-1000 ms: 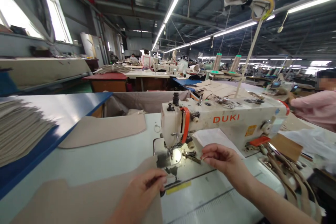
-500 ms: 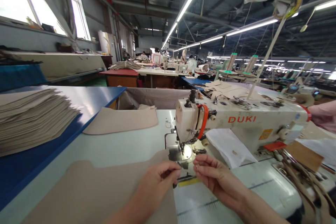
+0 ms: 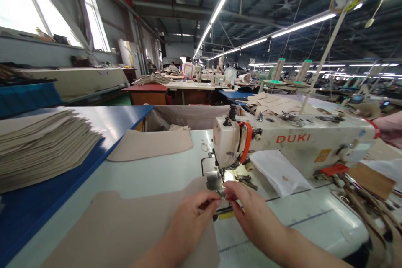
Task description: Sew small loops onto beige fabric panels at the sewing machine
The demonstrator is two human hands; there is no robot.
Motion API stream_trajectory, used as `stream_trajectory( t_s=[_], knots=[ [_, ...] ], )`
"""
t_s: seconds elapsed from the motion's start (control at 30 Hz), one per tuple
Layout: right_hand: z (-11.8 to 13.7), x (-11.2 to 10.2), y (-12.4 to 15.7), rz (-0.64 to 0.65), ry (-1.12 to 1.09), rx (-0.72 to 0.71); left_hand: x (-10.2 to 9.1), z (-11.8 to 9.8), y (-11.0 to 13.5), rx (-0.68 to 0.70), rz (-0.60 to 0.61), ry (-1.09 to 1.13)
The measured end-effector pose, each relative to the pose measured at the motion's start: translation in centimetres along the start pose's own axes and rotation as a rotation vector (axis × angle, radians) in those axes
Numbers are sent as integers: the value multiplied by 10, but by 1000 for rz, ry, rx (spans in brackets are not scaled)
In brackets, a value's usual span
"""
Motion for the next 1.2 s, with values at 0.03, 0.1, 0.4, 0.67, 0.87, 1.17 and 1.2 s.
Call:
stream_trajectory(
  t_s=[0.03,0.1,0.4,0.67,0.87,1.17,1.2],
  knots=[
    [0,0,0,0,3,3,-1,0,0,7,-13,-4],
    [-1,-1,-1,-3,9,10,-2,2,0,20,-33,-9],
    [-2,-2,0,82,56,14,-1,6,-4,20,2,1],
    [0,-13,-12,212,-41,30,1,11,-6,-15,133,102],
    [3,-22,-21,266,-255,110,6,18,-11,-85,207,345],
    [-10,-9,-24,291,-1007,328,9,15,-11,-138,243,515],
    [-12,-7,-23,289,-1051,354,10,15,-11,-146,244,542]
  ],
)
Point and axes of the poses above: each hand's wrist, its own y-axis away from the middle knuckle, its own x-axis out of the palm, z = x × y, the point moved 3 cm from there along -y, towards the middle knuckle, and after that the axes turned 8 degrees about z, right-handed, at the moved point
